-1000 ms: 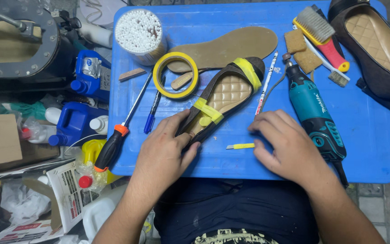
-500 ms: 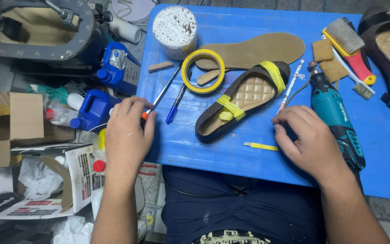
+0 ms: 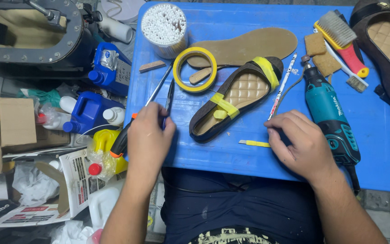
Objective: The person writes on a shoe insole with a blue marker, then places the insole into a black high-heeled shoe. They apply yellow masking tape around the shoe's heel and sole, securing the insole in place. Finally, they use the marker to draw lines on the taped heel area.
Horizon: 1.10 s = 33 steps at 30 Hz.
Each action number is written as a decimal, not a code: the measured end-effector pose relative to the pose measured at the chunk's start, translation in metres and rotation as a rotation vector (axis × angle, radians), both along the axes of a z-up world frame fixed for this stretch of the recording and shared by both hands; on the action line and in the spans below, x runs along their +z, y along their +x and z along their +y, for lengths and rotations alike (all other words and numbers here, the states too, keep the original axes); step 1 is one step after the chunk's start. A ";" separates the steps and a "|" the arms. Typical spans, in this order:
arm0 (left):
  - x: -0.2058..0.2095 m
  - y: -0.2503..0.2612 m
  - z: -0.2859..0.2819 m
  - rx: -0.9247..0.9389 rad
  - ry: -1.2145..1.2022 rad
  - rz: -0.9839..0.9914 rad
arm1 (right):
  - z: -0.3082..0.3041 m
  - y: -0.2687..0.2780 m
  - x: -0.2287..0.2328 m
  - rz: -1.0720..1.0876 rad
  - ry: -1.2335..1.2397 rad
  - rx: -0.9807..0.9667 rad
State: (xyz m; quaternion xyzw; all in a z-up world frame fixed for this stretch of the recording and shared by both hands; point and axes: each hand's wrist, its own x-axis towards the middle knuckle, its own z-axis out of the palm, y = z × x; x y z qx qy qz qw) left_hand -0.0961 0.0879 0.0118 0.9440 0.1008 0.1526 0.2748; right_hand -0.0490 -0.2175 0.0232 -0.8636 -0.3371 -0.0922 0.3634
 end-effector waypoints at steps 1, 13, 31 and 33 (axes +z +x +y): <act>0.010 -0.012 -0.001 0.036 -0.054 0.034 | 0.001 -0.002 0.000 0.000 0.016 0.013; 0.065 -0.068 -0.061 -0.473 -0.561 0.218 | 0.043 -0.024 0.001 -0.216 -0.010 0.360; 0.002 0.012 -0.003 -0.791 -0.327 0.276 | 0.056 -0.014 -0.018 -0.209 -0.068 0.192; 0.001 0.011 -0.003 -0.799 -0.360 0.241 | 0.055 -0.012 -0.020 -0.235 -0.084 0.203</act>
